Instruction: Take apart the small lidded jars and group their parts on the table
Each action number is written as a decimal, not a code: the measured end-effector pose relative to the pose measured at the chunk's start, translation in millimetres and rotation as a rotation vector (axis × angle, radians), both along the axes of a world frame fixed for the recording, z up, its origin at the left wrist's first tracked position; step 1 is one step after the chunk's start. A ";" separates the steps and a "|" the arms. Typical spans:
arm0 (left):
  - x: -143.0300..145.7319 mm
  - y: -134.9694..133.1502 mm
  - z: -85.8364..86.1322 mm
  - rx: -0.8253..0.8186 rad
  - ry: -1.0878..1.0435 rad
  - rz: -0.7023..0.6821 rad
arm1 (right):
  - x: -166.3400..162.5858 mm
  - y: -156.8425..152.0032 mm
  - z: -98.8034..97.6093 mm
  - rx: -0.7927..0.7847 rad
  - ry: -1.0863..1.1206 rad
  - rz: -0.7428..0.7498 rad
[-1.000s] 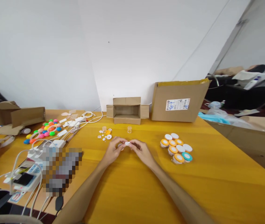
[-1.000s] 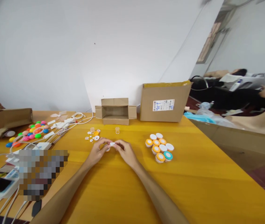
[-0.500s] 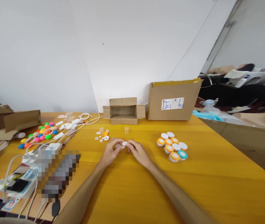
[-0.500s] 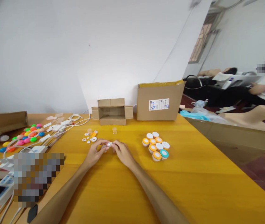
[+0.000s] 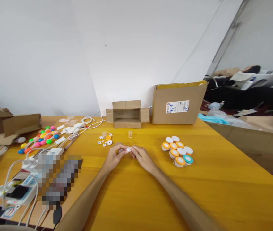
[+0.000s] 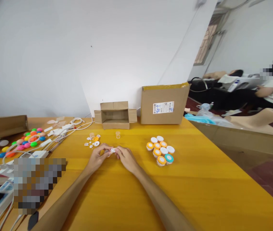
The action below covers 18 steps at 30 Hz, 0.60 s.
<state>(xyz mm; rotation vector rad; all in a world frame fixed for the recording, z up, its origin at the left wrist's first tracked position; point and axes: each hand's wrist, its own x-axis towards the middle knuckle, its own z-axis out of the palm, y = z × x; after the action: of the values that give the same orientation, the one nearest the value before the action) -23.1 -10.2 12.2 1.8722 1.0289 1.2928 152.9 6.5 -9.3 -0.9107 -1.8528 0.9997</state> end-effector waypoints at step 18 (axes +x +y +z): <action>0.5 -1.0 1.7 0.029 0.023 0.010 | -0.6 1.0 -1.2 0.004 0.014 -0.011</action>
<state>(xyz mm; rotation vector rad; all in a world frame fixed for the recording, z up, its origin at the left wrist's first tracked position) -22.6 -11.2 13.8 1.9106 1.0375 1.3007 152.3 7.5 -10.5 -0.9084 -1.8356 0.9927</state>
